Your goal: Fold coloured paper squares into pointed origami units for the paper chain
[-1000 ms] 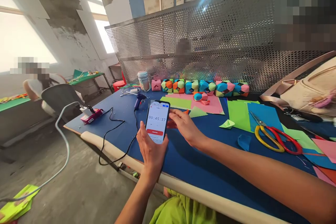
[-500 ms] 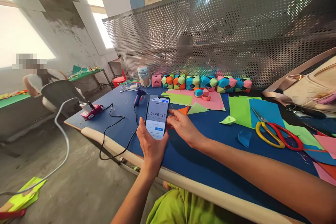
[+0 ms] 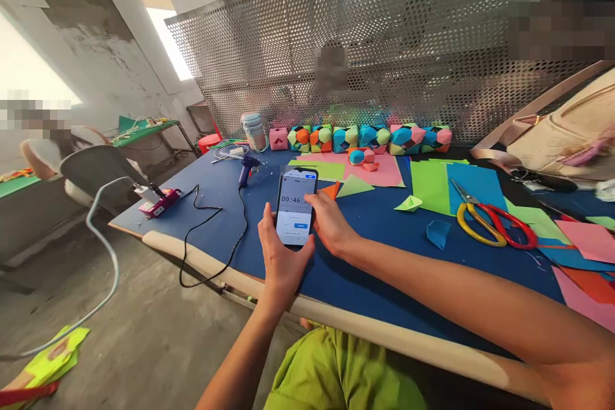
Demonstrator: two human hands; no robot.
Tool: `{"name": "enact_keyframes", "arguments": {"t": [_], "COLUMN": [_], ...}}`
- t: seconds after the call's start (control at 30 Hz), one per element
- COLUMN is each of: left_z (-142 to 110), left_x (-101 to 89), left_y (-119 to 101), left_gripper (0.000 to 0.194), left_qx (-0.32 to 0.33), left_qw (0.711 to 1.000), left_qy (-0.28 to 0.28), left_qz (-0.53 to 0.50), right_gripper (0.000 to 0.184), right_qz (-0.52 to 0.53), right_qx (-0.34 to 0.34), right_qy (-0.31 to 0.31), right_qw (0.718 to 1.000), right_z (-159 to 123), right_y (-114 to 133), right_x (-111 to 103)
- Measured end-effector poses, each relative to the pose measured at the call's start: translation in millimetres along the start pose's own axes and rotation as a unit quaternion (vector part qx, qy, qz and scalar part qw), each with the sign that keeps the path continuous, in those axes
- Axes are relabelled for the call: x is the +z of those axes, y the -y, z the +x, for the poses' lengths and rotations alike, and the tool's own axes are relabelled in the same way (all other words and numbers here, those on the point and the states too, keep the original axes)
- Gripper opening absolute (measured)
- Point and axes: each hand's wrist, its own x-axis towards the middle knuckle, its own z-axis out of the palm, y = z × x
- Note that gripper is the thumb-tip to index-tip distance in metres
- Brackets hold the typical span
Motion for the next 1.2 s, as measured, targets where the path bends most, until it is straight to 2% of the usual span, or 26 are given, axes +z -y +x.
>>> {"name": "enact_keyframes", "arguments": {"t": [0.1, 0.2, 0.27, 0.37, 0.53, 0.7, 0.83, 0.93, 1.07, 1.2], "left_z": [-2.3, -1.0, 0.5, 1.3, 0.1, 1.1, 2.9, 3.8, 2.4, -1.1], "left_x": [-3.0, -5.0, -4.7, -2.6, -0.8, -0.9, -1.5, -3.2, -6.6, -8.2], "left_y": [-9.1, -10.8, -9.3, -8.3, -11.6, -10.4, -10.8, -13.9, -17.5, -16.0], "left_gripper": [0.078, 0.068, 0.065, 0.062, 0.06, 0.059, 0.062, 0.066, 0.077, 0.096], "left_qx": [-0.077, -0.162, -0.195, -0.207, -0.21, -0.216, -0.228, -0.216, -0.18, -0.118], "left_qw": [0.99, 0.959, 0.942, 0.932, 0.928, 0.929, 0.927, 0.936, 0.965, 0.988], "left_qy": [0.012, 0.018, 0.011, 0.003, 0.0, 0.001, 0.0, 0.01, 0.046, 0.07], "left_qz": [-0.118, -0.232, -0.273, -0.298, -0.308, -0.301, -0.299, -0.278, -0.184, -0.069], "right_gripper": [0.02, 0.039, 0.055, 0.067, 0.066, 0.062, 0.043, 0.031, 0.016, 0.019], "right_qz": [0.042, 0.014, -0.012, -0.033, -0.058, -0.023, 0.076, 0.124, 0.16, 0.19], "right_qx": [0.012, -0.004, -0.004, 0.0, -0.021, 0.006, 0.058, 0.071, 0.097, 0.131], "right_qy": [-0.013, 0.069, 0.111, 0.13, 0.123, 0.13, 0.118, 0.103, 0.066, 0.035], "right_qw": [0.999, 0.997, 0.994, 0.991, 0.99, 0.991, 0.988, 0.984, 0.98, 0.972], "right_z": [-2.0, -9.5, -14.3, -17.1, -14.6, -17.9, -19.6, -17.5, -14.7, -14.7], "right_y": [3.3, 8.7, 11.4, 11.5, 6.8, 16.2, 24.7, 25.5, 27.5, 32.3], "right_x": [-5.1, -12.1, -16.8, -22.0, -25.5, -22.5, -16.8, -13.8, -9.9, -4.1]}}
